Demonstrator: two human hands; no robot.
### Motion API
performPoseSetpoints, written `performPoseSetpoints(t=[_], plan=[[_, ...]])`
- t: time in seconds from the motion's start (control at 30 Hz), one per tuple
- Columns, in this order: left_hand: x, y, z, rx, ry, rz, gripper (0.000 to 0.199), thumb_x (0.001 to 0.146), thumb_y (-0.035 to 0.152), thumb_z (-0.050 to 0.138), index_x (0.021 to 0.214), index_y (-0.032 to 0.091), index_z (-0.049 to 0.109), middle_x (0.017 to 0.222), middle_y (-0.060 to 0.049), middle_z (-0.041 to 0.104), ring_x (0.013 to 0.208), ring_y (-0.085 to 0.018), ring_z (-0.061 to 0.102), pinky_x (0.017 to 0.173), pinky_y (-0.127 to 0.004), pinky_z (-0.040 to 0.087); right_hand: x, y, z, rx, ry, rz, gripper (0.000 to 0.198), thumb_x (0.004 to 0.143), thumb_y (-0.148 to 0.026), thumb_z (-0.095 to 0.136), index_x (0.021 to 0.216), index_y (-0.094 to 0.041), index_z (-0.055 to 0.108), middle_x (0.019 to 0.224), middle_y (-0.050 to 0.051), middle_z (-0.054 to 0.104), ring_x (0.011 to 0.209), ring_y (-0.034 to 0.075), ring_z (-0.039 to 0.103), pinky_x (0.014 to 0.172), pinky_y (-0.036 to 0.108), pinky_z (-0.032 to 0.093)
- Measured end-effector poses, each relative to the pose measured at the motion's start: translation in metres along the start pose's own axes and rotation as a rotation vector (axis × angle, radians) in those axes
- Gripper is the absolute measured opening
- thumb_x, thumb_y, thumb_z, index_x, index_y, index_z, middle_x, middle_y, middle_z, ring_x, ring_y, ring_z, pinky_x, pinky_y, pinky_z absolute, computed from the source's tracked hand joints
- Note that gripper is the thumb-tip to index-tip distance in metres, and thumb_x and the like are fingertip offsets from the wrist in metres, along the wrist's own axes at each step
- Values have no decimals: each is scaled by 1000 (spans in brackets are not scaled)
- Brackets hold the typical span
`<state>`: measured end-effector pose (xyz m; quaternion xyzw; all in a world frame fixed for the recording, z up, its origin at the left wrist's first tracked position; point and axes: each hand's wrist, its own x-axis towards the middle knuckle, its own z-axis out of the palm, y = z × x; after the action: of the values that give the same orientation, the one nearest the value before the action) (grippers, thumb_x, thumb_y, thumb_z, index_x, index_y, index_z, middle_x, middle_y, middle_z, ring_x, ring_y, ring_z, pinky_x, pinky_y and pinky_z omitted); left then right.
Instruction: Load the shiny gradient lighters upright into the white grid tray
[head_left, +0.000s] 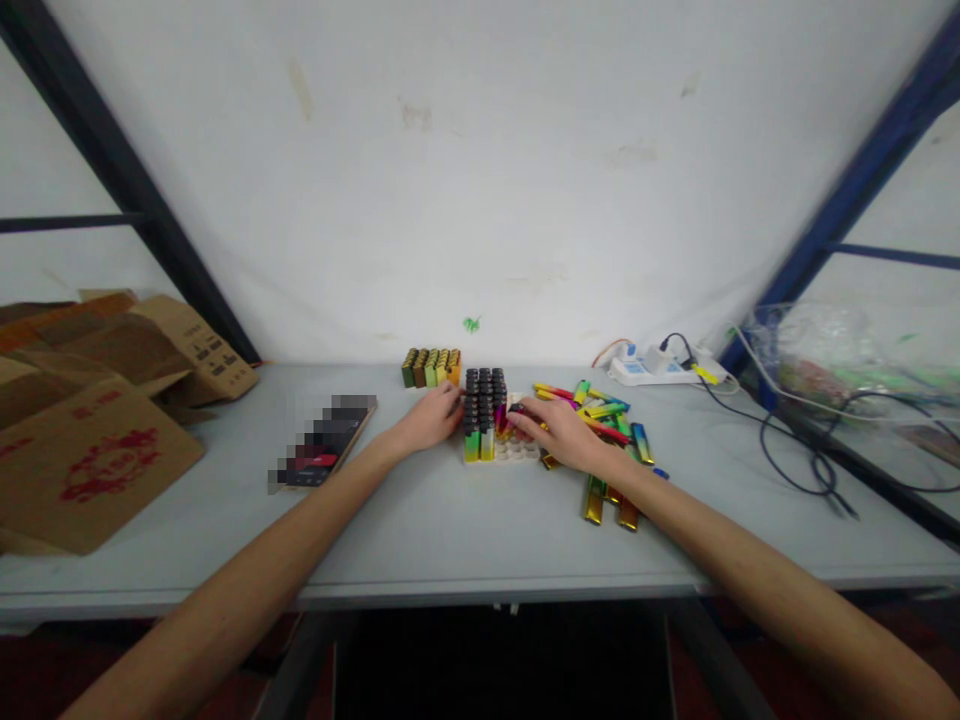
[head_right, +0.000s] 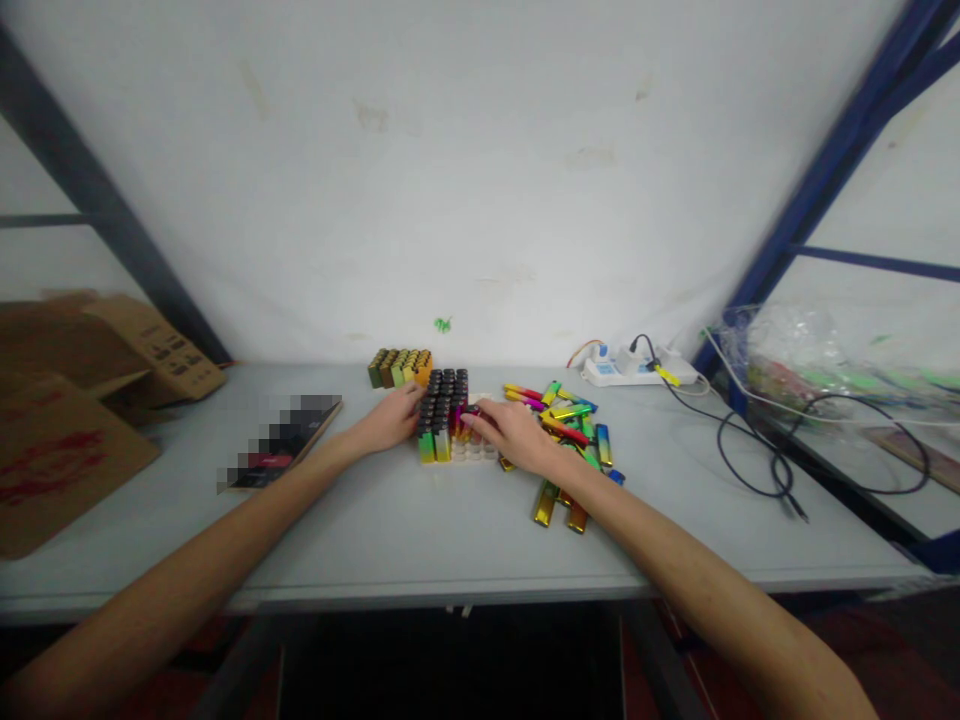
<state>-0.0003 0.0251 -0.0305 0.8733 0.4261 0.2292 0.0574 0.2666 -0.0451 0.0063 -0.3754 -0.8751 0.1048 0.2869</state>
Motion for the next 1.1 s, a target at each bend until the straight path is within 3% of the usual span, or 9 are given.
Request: performPoseSetpoints(t=[0.27, 0.47, 0.67, 0.8, 0.97, 1.1], plan=[[0, 1, -1, -13, -5, -7, 21, 94, 20, 45, 98, 15, 65, 99, -13, 60, 97, -27, 59, 92, -42, 52, 0, 2, 5, 48, -52, 18, 27, 108, -35, 45, 87, -20, 54, 76, 3, 68, 67, 16, 62, 65, 27, 40], [-1, -1, 0, 4, -2, -11, 19, 93, 20, 45, 95, 15, 64, 98, -13, 60, 92, -26, 59, 87, -41, 53, 0, -5, 10, -129, -66, -15, 28, 107, -36, 48, 86, -19, 57, 73, 3, 64, 62, 15, 55, 62, 28, 33], [-1, -1, 0, -35, 13, -7, 17, 92, 20, 47, 93, 16, 64, 96, -11, 61, 91, -25, 59, 88, -41, 53, 3, -5, 0, -298, -49, -76, 34, 105, -44, 49, 90, -18, 64, 86, 8, 67, 75, 20, 59, 69, 30, 38], [0, 1, -1, -24, 3, -4, 17, 92, 19, 47, 93, 16, 63, 97, -12, 60, 93, -25, 59, 90, -41, 53, 1, 7, -13, -211, -74, -77, 35, 102, -49, 54, 95, -18, 68, 83, 7, 68, 75, 20, 60, 71, 29, 40], [0, -1, -1, -3, -18, -6, 17, 92, 19, 46, 96, 15, 62, 99, -12, 60, 96, -26, 60, 92, -42, 53, -2, 28, -27, -110, -124, -70, 30, 104, -37, 52, 97, -16, 72, 88, 8, 71, 76, 18, 63, 73, 29, 44], [0, 0, -1, 8, -19, -21, 16, 92, 19, 47, 95, 15, 62, 99, -12, 60, 93, -26, 60, 90, -42, 54, -6, 40, -43, -40, -252, -24, 21, 97, -35, 64, 97, -18, 75, 92, 7, 73, 79, 18, 65, 74, 30, 47]])
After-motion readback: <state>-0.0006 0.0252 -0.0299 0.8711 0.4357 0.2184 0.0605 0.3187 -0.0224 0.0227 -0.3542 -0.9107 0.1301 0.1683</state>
